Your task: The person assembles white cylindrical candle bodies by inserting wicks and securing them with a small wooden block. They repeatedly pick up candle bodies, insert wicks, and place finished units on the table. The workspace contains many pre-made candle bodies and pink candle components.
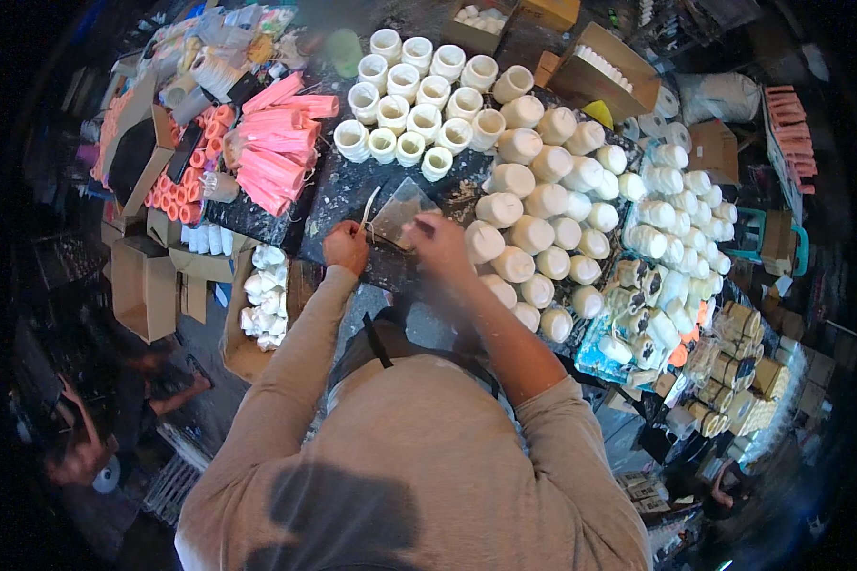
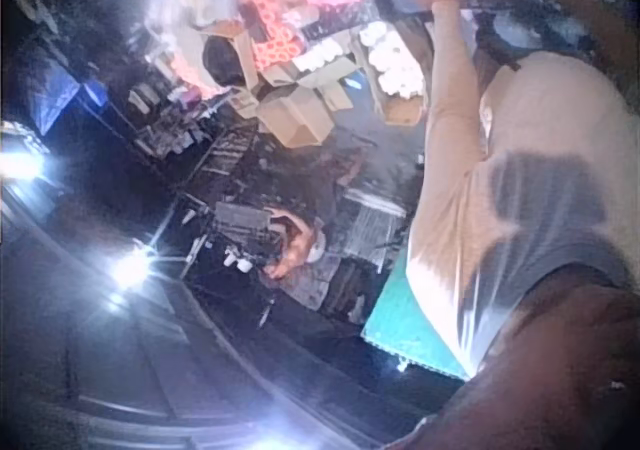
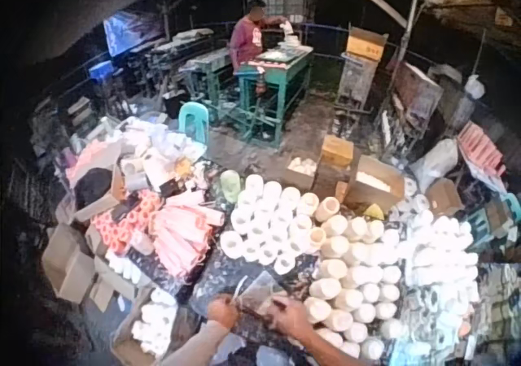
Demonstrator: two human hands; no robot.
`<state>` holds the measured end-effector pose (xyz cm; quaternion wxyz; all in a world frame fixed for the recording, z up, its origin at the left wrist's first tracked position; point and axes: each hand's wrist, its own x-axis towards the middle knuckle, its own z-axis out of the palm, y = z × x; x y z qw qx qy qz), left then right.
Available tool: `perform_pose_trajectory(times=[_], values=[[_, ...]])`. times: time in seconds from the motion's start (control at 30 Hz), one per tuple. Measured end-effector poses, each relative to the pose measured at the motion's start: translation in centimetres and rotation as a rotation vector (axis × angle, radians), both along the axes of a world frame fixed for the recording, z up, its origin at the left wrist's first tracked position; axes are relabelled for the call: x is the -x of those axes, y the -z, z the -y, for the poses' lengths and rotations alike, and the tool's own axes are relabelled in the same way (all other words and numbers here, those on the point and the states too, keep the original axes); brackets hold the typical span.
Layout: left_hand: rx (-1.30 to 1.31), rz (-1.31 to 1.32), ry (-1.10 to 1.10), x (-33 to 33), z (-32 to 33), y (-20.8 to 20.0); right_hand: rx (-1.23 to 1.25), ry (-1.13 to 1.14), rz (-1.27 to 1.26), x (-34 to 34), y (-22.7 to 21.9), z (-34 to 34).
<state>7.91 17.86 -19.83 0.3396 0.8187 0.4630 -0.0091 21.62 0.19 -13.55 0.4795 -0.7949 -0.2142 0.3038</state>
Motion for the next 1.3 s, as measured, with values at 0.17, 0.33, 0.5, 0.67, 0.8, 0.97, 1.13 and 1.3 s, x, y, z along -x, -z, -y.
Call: perform_pose_trajectory(times=[0.17,0.33,0.5,0.67,0.8,0.97,1.13,1.3], values=[[-0.332,0.382,0.208,1.5,3.2,-6.2,-0.019,-0.093,-0.055,3.0,-3.4,-2.0],[-0.204,0.500,0.243,0.6,5.5,-9.5,0.024,-0.083,-0.099,3.1,-4.3,-0.6],[-0.089,0.561,0.302,0.1,7.2,-11.1,0.028,-0.077,-0.299,2.3,-6.5,3.4],[0.958,0.642,0.105,-1.0,10.0,-11.4,0.038,-0.258,-0.173,0.7,-7.9,7.5],[0.794,0.558,0.178,-2.8,11.2,-9.3,-0.006,-0.272,0.096,1.1,-7.8,9.3],[0.651,0.570,-0.260,-5.4,7.6,-4.5,0.109,-0.253,0.111,4.0,-9.2,13.7],[-0.021,0.156,0.251,-6.0,6.8,-2.7,-0.011,0.012,-0.188,3.7,-12.2,18.9],[0.324,0.721,0.443,-4.7,12.8,-11.3,-0.083,0.195,-0.396,2.3,-14.3,20.7]])
